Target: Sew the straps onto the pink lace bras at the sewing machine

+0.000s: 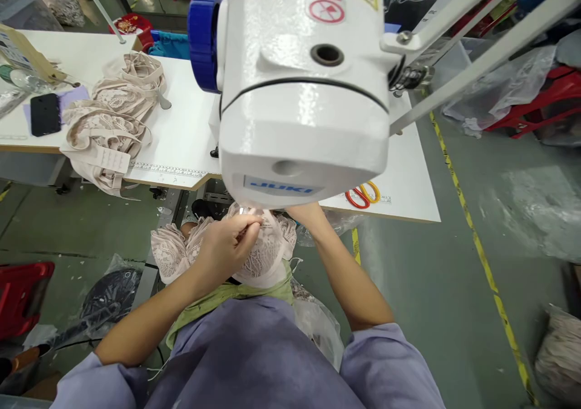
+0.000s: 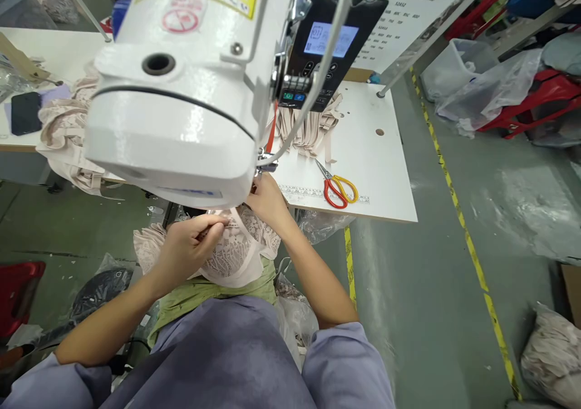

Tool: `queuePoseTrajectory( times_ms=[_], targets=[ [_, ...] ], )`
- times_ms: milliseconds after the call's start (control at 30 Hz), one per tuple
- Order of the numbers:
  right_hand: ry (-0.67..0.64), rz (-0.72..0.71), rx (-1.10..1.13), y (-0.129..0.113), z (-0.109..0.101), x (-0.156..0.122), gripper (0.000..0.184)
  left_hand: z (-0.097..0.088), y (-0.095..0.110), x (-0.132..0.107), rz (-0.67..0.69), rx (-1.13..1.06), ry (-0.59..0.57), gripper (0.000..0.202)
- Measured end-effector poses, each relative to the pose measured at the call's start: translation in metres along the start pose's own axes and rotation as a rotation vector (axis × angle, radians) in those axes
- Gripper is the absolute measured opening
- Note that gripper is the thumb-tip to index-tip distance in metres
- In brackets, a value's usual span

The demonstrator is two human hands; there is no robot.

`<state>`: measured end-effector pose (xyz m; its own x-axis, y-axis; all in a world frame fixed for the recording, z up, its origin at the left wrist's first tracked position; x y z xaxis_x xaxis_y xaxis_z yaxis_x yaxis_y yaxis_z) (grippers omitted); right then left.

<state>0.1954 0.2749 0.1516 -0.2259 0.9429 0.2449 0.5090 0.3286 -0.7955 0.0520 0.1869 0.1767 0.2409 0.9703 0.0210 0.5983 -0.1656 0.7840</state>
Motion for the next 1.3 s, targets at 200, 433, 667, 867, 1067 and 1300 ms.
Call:
queuePoseTrajectory(
  times_ms=[200, 433, 667, 867, 1067, 1300],
  targets=[
    [0.046, 0.058, 0.034, 0.002, 0.003, -0.002, 0.033, -0.012, -0.001, -0.010, 0.074, 0.009, 0.095, 0.026],
    [0.081, 0.058, 0.053, 0.008, 0.008, -0.004, 0.027, -0.014, 0.001, -0.014, 0.128, 0.052, 0.120, 0.031],
    [0.102, 0.056, 0.012, 0.006, 0.005, -0.005, 0.020, -0.005, 0.005, -0.017, 0.215, 0.188, 0.125, 0.031],
    [0.127, 0.056, 0.092, 0.007, 0.001, -0.004, 0.016, 0.003, 0.012, -0.021, 0.321, 0.304, 0.141, 0.028],
    [0.112, 0.073, 0.186, 0.003, -0.002, -0.008, 0.020, 0.005, 0.010, -0.025, 0.364, 0.358, 0.170, 0.023],
    [0.103, 0.087, 0.201, 0.001, -0.004, -0.011, 0.019, -0.005, -0.007, -0.026, 0.255, 0.404, 0.244, 0.033]
  ],
)
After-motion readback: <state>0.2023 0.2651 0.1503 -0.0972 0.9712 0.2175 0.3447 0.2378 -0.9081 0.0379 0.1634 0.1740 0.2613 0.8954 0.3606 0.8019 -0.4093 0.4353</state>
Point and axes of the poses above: each hand's wrist, its own x-axis towards the middle knuckle, its own z-axis out of the palm, y = z × x, the point moved 10 cm from there along x, towards the middle knuckle
